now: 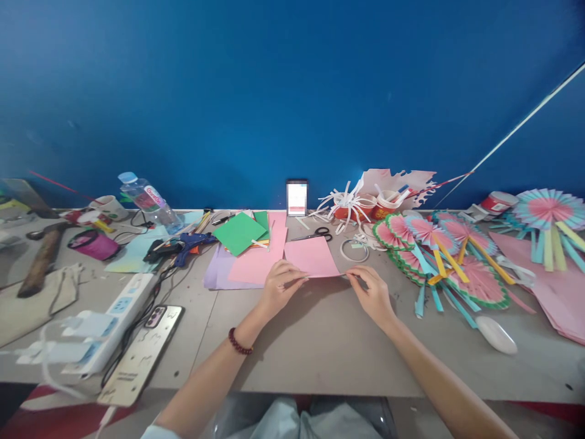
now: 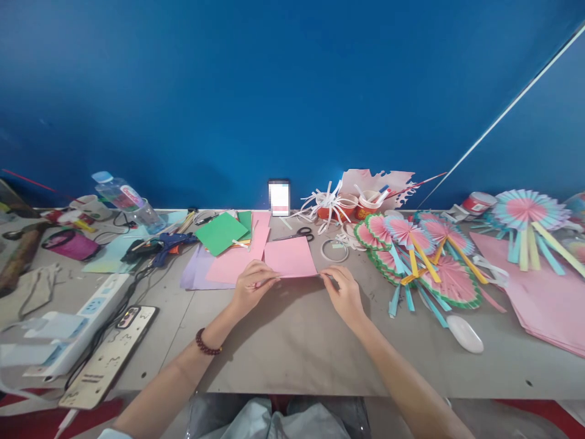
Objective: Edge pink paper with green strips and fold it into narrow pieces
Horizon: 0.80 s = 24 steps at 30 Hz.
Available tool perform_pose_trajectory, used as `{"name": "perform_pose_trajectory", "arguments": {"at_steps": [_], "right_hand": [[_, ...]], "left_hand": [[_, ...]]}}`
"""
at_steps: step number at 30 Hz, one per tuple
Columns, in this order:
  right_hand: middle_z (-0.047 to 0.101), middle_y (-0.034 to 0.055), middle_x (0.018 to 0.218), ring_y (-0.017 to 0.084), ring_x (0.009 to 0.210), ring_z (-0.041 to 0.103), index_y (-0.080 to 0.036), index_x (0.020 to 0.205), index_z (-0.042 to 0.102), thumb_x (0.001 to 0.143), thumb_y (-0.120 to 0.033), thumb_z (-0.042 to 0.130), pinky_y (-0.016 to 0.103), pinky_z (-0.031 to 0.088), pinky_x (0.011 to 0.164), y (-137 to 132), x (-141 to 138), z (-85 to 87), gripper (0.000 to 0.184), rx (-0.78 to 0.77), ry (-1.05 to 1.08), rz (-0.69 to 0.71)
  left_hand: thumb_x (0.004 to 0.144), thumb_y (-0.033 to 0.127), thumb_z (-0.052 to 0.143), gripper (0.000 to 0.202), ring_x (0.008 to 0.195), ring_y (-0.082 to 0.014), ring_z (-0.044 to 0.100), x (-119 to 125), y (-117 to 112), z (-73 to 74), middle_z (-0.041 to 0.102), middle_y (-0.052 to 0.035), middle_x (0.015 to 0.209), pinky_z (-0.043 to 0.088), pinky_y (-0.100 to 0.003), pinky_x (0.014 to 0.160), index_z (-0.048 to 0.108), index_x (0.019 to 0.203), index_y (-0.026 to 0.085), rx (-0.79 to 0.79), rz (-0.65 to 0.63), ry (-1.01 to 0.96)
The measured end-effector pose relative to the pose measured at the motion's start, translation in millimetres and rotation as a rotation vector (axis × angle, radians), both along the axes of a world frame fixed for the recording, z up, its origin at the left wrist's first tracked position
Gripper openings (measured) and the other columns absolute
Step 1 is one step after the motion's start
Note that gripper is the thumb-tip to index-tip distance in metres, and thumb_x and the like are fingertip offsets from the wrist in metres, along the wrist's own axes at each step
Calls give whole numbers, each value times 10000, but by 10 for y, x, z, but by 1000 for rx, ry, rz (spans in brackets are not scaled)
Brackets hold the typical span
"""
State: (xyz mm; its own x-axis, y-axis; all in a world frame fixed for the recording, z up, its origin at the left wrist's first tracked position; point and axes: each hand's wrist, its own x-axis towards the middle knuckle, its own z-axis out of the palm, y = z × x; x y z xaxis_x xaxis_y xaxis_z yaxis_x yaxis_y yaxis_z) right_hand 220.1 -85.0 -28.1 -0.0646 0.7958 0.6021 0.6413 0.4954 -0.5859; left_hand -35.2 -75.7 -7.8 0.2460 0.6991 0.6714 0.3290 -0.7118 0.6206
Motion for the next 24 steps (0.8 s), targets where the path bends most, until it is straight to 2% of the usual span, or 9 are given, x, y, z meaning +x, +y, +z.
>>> {"name": "perform_pose_trajectory", "arguments": {"at_steps": [4,8,12,16,21,24], "right_hand": [[683,70,850,203,841,635,-203,838,663,879,-245,530,334,500,802,-19,-15,24,145,2,4,1],[683,58,823,198,810,637,-208,813,669,878,-280,530,317,497,775,-45,-45,50,169,-54,59,17],[679,51,803,182,765,631,-198,797,672,862,-337,551,285,489,720,-52,-70,65,195,-193,166,45],[668,39,745,171,719,616,-186,754,671,786,-430,612,270,483,663,-27,-75,71,253,-339,355,52],[631,15,646,128,585,538,-165,710,664,676,-512,686,252,434,576,0,-48,72,349,-562,549,35],[615,6,619,110,563,503,-150,683,666,625,-528,725,243,398,559,-5,-34,130,387,-655,631,44]], "left_hand": [[842,218,618,77,786,-167,555,1,6,-15,663,-38,761,448,-322,758,693,824,210,-63,27,12],[826,261,621,123,758,-164,562,19,11,-10,631,-31,719,444,-308,742,642,727,190,-169,98,-69],[795,331,615,196,707,-146,553,41,1,26,612,-19,703,428,-261,660,615,676,175,-409,145,-214],[716,397,670,245,614,-118,501,51,7,34,589,6,633,401,-236,594,634,652,163,-637,157,-322],[595,397,772,266,555,-106,490,67,30,43,600,2,578,403,-241,552,657,583,157,-804,145,-513],[578,419,788,304,510,-92,453,66,20,82,562,15,524,372,-229,496,639,536,156,-845,135,-569]]}}
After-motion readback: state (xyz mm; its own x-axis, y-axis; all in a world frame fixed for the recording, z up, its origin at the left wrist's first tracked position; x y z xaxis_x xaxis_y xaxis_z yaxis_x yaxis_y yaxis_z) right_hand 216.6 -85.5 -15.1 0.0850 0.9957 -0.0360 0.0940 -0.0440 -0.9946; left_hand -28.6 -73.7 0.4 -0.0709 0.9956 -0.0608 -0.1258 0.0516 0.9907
